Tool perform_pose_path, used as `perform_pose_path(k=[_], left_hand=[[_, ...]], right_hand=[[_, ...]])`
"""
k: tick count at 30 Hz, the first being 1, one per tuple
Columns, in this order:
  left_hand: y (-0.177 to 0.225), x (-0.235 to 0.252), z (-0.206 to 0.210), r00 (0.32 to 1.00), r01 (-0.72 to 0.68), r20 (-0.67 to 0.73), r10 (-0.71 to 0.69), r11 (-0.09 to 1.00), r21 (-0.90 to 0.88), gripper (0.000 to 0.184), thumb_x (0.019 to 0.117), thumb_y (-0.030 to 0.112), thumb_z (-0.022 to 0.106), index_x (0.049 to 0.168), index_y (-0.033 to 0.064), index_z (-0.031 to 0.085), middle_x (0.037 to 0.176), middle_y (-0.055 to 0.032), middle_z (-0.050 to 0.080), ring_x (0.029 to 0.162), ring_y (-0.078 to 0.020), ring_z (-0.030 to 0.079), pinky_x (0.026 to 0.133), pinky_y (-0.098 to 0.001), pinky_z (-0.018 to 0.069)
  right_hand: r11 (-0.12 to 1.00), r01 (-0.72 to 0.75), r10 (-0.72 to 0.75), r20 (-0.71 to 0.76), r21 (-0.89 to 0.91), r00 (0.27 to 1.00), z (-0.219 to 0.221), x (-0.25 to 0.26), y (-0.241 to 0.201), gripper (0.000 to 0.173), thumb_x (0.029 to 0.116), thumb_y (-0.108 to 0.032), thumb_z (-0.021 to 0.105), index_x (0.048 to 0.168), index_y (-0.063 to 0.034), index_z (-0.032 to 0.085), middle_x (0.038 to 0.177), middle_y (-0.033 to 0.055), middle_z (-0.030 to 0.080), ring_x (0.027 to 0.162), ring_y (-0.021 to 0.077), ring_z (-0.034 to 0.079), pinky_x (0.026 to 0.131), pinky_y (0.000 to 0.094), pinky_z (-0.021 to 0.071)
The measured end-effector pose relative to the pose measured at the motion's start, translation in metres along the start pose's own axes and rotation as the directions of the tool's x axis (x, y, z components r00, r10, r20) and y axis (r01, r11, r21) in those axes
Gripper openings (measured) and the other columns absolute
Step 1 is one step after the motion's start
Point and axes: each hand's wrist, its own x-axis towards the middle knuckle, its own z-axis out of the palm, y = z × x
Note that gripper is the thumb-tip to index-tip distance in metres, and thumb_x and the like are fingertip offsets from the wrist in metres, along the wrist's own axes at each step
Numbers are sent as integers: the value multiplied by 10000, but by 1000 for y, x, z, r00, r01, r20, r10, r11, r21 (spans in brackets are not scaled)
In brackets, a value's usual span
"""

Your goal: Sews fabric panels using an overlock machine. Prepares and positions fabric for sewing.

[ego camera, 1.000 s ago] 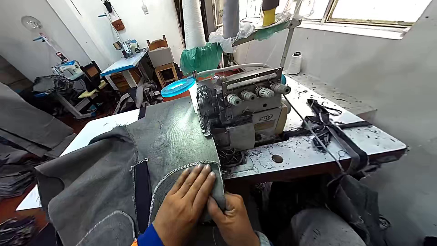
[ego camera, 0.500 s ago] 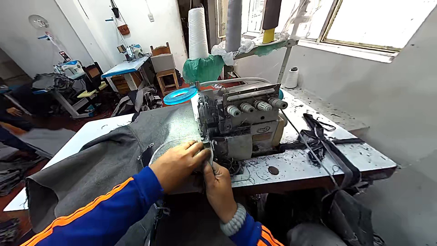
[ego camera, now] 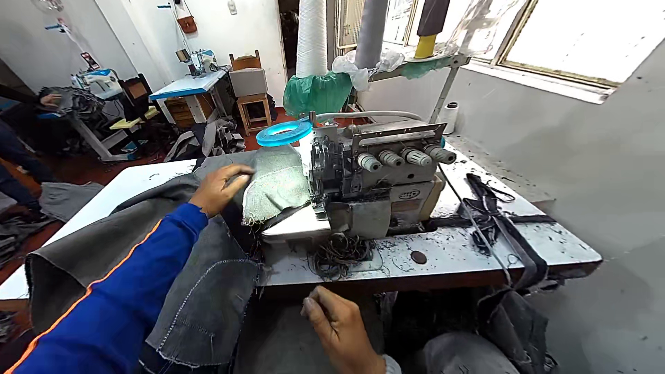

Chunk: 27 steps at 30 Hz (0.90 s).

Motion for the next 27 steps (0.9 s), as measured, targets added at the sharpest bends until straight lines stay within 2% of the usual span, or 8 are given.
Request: perform_pose_path(k=[5,8,10,13,16,18,22,27], left_hand=[[-30,-103,47,969,244,-28,-245,936,253,462,1054,330,429,1165,-41,681,1155,-257,678,1116,-445,656,954,-641,505],[53,-163,61,924,336,-260,-281,921,199,659,1055,452,323,1167,-108,653,1108,-302,687,1043,-469,687,860,-633,550],[100,-183,72,842,289,-491,-223,956,60,720,1047,535,370,1380,-76,554,1341,-231,633,1231,-328,634,1022,-504,516],[144,-163,95,742,-153,-608,281,955,255,463,1082,493,391,1500,295,403,1623,149,340,1531,-27,219,1269,-336,121],[105,-98,112,624,-457,-469,625,779,430,232,1057,403,522,1264,331,601,1338,91,571,1276,-65,511,1131,-308,332],[53,-53,101,557,-423,-483,676,731,535,349,982,477,580,937,162,722,871,-60,727,823,-181,715,736,-353,580],[14,-43,74,721,-354,-427,545,820,449,822,994,749,240,1455,152,568,1509,-87,558,1461,-228,443,1207,-414,317],[71,-36,66,838,-242,-355,415,865,439,778,946,780,333,1313,201,701,1365,-74,652,1264,-328,547,1018,-542,374]], right_hand=[[958,-194,106,367,212,924,14,44,-21,771,1008,-432,556,1482,151,384,1460,293,514,1274,280,605,1055,387,506],[856,-316,119,438,409,891,23,63,-55,719,991,-426,590,1357,182,475,1309,223,618,1247,117,582,1096,279,443],[784,-376,121,473,493,873,24,89,-79,584,1033,-401,520,1216,151,571,1104,111,671,1054,14,610,967,226,495],[682,-518,174,573,517,801,32,138,-100,599,1103,-457,279,1157,40,608,944,41,646,875,27,618,790,270,533],[827,-445,92,699,343,710,14,180,-108,649,1111,-473,218,1281,37,581,1115,119,655,1023,109,624,909,336,523],[968,-233,124,637,89,761,-15,189,-109,565,1091,-469,405,949,9,672,852,99,653,790,176,634,705,416,513],[997,-57,59,-44,52,997,-60,113,-72,347,1009,-346,568,1231,-96,659,1123,2,691,977,83,673,817,301,587],[826,-425,505,-151,370,850,-3,43,-28,457,999,-251,609,1305,82,539,1153,119,672,1081,75,649,957,260,538]])
